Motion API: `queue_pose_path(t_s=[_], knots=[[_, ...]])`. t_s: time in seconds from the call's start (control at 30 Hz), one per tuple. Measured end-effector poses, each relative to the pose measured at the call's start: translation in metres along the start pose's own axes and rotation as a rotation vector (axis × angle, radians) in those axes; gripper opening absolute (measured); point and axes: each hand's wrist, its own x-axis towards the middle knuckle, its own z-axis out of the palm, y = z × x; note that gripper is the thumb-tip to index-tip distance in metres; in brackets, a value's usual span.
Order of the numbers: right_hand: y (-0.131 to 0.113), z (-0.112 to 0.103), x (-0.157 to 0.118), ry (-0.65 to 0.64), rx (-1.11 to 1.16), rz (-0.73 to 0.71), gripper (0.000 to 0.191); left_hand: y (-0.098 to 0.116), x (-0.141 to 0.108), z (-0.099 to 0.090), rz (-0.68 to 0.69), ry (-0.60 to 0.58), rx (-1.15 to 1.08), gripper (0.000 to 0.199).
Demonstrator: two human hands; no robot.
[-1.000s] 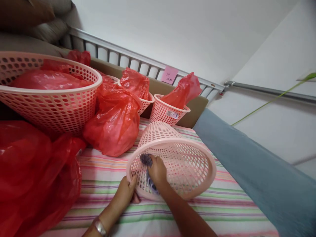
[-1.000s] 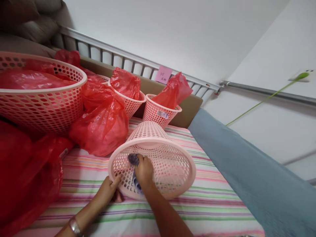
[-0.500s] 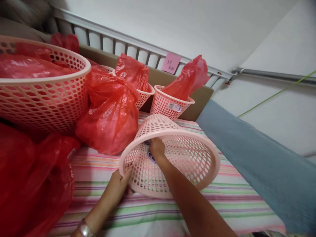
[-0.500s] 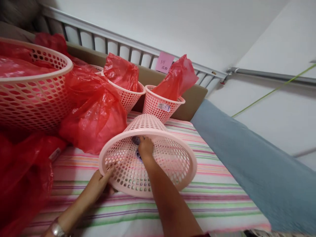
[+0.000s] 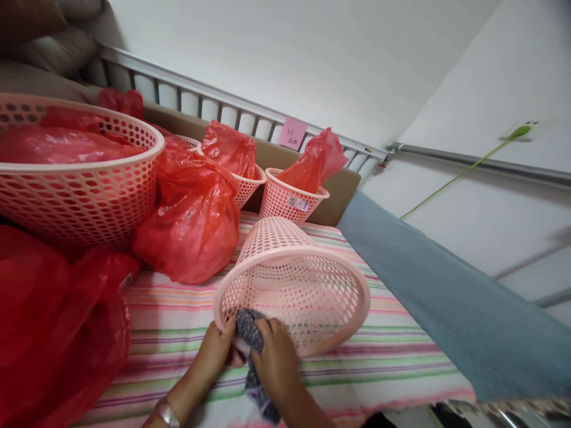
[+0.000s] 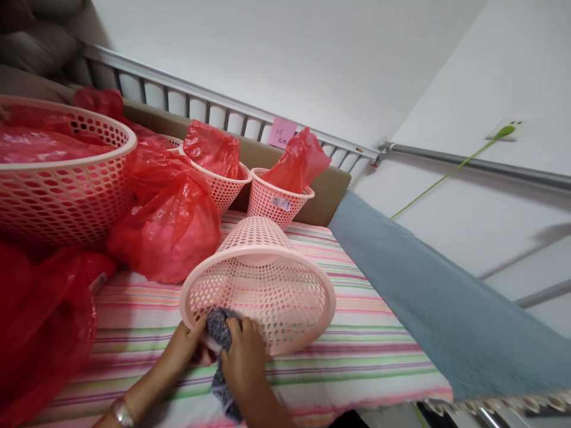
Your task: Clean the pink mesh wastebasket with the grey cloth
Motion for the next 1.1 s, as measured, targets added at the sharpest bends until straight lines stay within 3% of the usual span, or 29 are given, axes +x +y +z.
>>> queue_pose_path(t_s=[0.1,0.37,0.53,0.63,0.73,0.83,0.93,1.1], knots=[[0.012,0.004,0.032,0.036,-0.046,0.027,0.042,-0.003,-0.001,0.005,0.011,0.001,0.033,0.058],[0.027,0.023,0.167,0.080,-0.229,0.077,0.029,-0.007,0.000,0.007,0.002,-0.063,0.026,0.059],[0.040,0.030,0.193,0.073,-0.213,0.101,0.031,-0.003,0.000,0.007,-0.023,-0.102,0.015,0.058],[0.045,0.031,0.191,0.070,-0.219,0.107,0.031,0.008,-0.001,-0.004,-0.001,-0.089,0.061,0.052],[0.043,0.029,0.186,0.067,-0.230,0.105,0.032,0.016,-0.001,-0.018,0.118,-0.007,0.100,0.046],[0.033,0.024,0.168,0.064,-0.232,0.102,0.036,0.013,0.000,-0.021,0.113,0.001,0.066,0.053],[0.017,0.016,0.123,0.054,-0.208,0.083,0.037,0.004,-0.001,-0.014,0.080,0.017,0.035,0.053],[0.001,0.008,0.015,0.024,0.007,-0.053,0.040,-0.003,-0.004,-0.006,0.057,0.036,0.026,0.051]])
